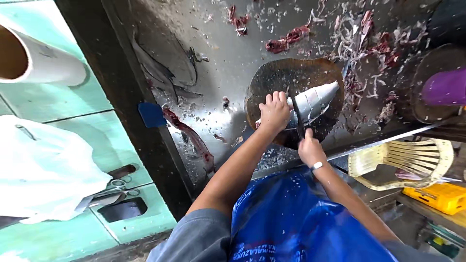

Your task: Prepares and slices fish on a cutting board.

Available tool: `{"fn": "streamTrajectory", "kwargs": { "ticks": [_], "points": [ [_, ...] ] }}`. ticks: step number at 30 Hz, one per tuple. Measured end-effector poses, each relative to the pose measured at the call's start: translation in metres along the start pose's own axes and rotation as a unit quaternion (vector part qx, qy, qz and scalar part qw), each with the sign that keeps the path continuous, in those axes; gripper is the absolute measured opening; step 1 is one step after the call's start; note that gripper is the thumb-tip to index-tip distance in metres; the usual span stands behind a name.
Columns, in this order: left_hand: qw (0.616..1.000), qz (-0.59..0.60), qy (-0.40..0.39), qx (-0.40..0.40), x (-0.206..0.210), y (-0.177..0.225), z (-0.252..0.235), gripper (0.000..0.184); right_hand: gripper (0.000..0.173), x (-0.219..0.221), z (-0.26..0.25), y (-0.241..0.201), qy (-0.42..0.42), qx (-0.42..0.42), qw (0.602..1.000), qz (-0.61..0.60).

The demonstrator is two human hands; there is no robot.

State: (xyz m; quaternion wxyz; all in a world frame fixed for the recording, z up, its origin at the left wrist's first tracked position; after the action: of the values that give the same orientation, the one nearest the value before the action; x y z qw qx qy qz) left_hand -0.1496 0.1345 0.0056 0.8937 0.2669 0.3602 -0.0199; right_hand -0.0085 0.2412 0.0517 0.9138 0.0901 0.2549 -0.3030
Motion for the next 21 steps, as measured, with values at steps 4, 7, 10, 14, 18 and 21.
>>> {"fn": "streamTrajectory", "kwargs": {
  "ticks": [4,7,10,14,18,21],
  "points": [
    [0.999,0.053,-0.007,-0.005,-0.002,0.001,0.001,0.051,0.045,-0.001,0.010,0.006,0.020,-0.031,0.999,0.008],
    [0.998,0.068,-0.002,-0.009,-0.005,0.003,0.000,0.054,0.047,-0.001,0.022,0.015,0.008,-0.025,0.999,0.020],
    [0.999,0.052,-0.007,-0.008,-0.002,0.001,0.002,0.052,0.050,0.011,0.002,0.010,0.035,-0.030,0.999,-0.002],
    [0.998,0.069,-0.011,0.004,-0.008,0.001,0.010,0.045,0.048,0.001,0.026,0.021,0.038,-0.049,0.998,0.016],
    [0.998,0.068,-0.008,0.004,-0.008,0.000,0.007,0.045,0.051,0.011,0.010,0.009,0.045,-0.041,0.998,-0.012],
    [0.997,0.072,-0.006,0.013,-0.008,-0.001,0.010,0.045,0.049,0.006,0.019,0.019,0.050,-0.053,0.997,0.013]
  ]
}}
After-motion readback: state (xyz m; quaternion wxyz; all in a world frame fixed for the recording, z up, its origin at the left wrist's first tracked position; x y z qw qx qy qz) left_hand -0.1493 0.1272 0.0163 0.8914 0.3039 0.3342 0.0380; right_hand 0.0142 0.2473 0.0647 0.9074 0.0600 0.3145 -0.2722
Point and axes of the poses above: each hand's wrist, its own z-axis away from the middle knuckle, its own x-axis out of the palm, y = z × x, the point moved 2 cm from there along -z, towards the middle knuckle, and after that the axes turned 12 degrees about -y, right-handed, at the moved point
